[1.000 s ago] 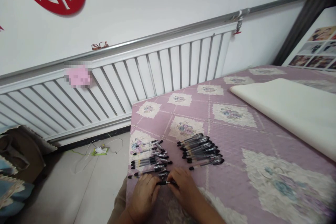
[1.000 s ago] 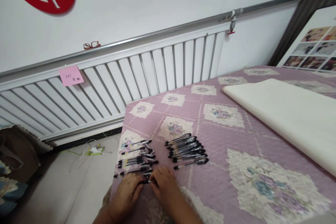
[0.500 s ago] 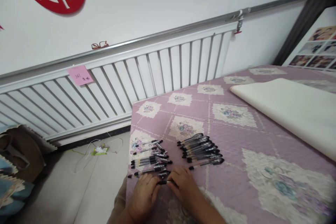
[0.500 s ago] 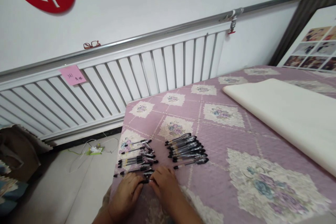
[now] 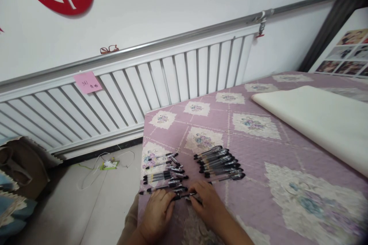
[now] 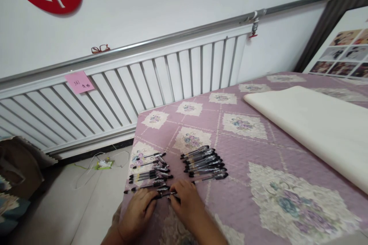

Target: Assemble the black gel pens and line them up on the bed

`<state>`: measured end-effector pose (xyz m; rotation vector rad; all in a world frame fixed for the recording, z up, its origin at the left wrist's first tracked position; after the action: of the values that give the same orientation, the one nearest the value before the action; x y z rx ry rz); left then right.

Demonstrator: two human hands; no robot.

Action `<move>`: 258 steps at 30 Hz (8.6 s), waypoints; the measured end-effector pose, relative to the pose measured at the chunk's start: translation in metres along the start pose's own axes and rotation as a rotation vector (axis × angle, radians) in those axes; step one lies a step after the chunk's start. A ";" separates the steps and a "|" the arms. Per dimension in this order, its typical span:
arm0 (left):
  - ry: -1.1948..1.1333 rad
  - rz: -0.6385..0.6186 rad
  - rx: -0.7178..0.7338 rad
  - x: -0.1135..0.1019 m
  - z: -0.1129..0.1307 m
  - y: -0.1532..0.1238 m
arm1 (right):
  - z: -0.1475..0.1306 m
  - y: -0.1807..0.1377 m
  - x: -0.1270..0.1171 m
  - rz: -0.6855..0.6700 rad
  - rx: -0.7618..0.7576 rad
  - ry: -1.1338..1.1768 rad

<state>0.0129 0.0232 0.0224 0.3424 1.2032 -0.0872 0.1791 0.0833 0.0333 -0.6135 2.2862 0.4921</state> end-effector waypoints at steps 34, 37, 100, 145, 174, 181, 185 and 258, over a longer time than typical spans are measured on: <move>0.103 0.011 0.120 -0.002 0.008 -0.001 | -0.018 -0.001 0.035 -0.121 -0.142 -0.134; 0.106 0.010 0.115 -0.002 0.008 -0.001 | -0.017 -0.001 0.035 -0.121 -0.146 -0.145; 0.137 -0.003 0.078 0.008 0.011 0.012 | 0.007 0.001 0.023 -0.151 0.078 -0.217; 0.028 0.066 0.115 0.000 0.012 0.006 | -0.007 0.002 0.021 -0.169 0.069 0.079; 0.045 0.063 0.154 0.000 0.014 0.006 | 0.070 -0.028 -0.059 0.136 0.377 -0.530; 0.064 0.086 0.194 -0.002 0.015 0.004 | 0.056 -0.023 -0.061 0.064 0.384 -0.606; 0.126 0.140 0.241 -0.003 0.015 -0.002 | 0.039 -0.016 -0.040 -0.028 0.188 -0.416; 0.260 0.030 0.256 0.006 0.024 0.004 | -0.015 -0.014 0.010 -0.192 0.074 0.011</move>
<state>0.0379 0.0207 0.0257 0.6103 1.4475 -0.1752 0.1725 0.0611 0.0338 -0.7901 2.2167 0.3109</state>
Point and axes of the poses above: each hand's wrist, its own y-axis towards the middle knuckle, its own x-axis out of the palm, z = x × y, the point moved 5 cm from there along y, towards the middle knuckle, and after that the axes turned 5 degrees about -z, right-handed, at the moved point
